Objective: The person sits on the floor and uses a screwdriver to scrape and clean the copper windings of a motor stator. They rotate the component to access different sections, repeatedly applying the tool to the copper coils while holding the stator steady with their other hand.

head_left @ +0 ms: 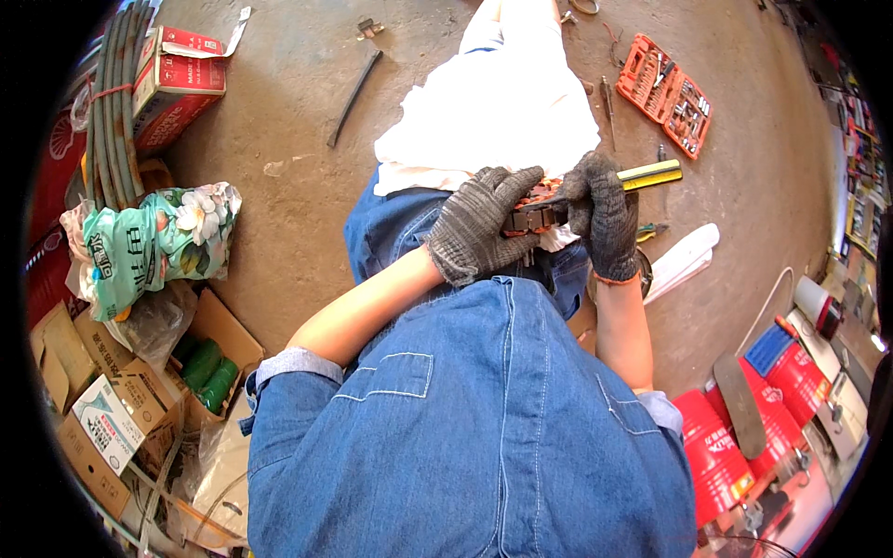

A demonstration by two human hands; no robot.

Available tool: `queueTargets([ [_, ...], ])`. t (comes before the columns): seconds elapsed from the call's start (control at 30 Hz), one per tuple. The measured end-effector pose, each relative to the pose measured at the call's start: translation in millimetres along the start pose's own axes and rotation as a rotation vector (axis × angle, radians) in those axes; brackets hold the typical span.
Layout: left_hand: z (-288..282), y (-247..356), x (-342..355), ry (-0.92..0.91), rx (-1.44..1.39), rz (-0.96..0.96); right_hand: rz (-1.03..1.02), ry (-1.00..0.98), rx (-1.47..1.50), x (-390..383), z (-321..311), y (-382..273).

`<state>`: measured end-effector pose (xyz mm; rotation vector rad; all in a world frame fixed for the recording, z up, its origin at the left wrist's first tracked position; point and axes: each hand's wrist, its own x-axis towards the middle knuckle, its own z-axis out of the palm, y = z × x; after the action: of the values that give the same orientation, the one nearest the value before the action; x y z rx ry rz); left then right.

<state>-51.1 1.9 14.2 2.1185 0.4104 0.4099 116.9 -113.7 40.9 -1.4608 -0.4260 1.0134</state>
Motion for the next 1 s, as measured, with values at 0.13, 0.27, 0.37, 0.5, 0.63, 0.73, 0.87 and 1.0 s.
queueTargets([
  [0.13, 1.2, 1.4, 0.9, 0.005, 0.001, -0.008, -0.105, 0.022, -0.213, -4.7, 4.4, -16.8],
  [0.27, -2.1, 2.0, 1.5, -0.013, -0.016, -0.041, -0.228, -0.015, -0.191, -6.4, 6.5, -31.7],
  [0.37, 0.8, 0.3, -0.3, -0.009, -0.018, -0.036, -0.164, 0.056, -0.112, -9.6, 0.5, -18.7],
  [0.5, -0.4, 1.9, 1.3, 0.001, -0.009, -0.024, -0.104, 0.134, -0.050, -11.6, 0.8, -8.2],
  [0.63, -2.1, 2.9, 2.1, -0.006, -0.017, -0.030, -0.111, 0.102, -0.007, -9.2, -4.7, -1.4],
  [0.73, -4.0, 3.9, 1.3, -0.010, -0.018, -0.036, -0.124, 0.140, -0.007, -8.0, -2.3, -1.1],
  [0.87, -2.7, 2.4, 0.2, 0.017, -0.021, -0.010, -0.109, 0.047, -0.003, -9.5, 3.4, -12.0],
  [1.0, -2.1, 2.0, -0.2, 0.013, -0.008, -0.022, -0.039, 0.015, -0.097, -18.9, 7.7, -29.0],
])
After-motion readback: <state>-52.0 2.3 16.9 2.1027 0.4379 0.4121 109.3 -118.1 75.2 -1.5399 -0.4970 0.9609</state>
